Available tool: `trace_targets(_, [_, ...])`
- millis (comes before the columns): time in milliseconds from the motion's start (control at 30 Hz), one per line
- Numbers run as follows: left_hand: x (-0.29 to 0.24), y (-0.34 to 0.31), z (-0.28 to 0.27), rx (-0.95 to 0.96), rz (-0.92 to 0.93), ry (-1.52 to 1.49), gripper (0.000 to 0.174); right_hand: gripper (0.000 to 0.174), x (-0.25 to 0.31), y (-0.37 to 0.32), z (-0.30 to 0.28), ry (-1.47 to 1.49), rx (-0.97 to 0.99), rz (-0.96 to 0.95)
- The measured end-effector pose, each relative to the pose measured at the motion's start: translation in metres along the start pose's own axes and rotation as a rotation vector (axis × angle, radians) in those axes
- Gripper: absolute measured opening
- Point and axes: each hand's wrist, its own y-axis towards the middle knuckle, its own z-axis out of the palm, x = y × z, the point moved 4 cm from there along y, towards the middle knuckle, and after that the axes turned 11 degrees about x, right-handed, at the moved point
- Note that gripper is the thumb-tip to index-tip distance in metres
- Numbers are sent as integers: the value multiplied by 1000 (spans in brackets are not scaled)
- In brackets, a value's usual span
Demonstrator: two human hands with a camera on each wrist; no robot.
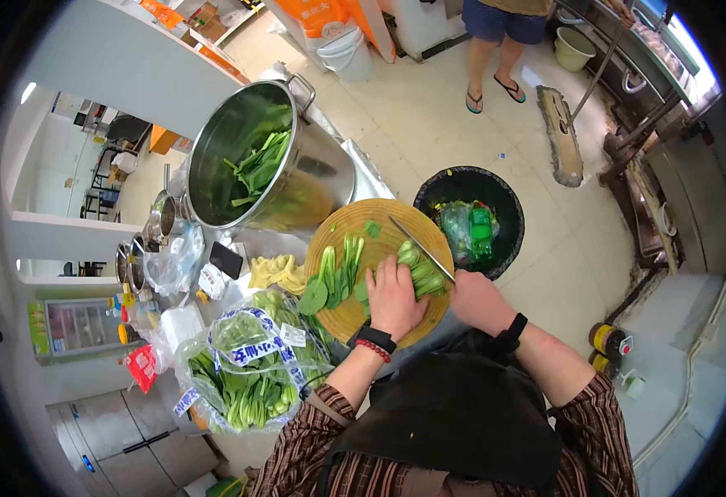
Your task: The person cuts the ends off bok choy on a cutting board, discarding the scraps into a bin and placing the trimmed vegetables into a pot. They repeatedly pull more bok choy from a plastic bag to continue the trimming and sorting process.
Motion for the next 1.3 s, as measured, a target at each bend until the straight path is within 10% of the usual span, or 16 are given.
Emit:
trace_targets(700, [12, 25, -24, -110, -15, -86, 75, 21, -4, 13, -20, 21, -110, 2])
trace_targets(900, [24, 34, 4, 148, 9, -326, 80, 19, 4, 10, -20, -26, -86, -42])
trace_targets(1300, [14, 26, 22, -73, 133, -224, 63, 12, 6, 12, -11, -117, -48, -8])
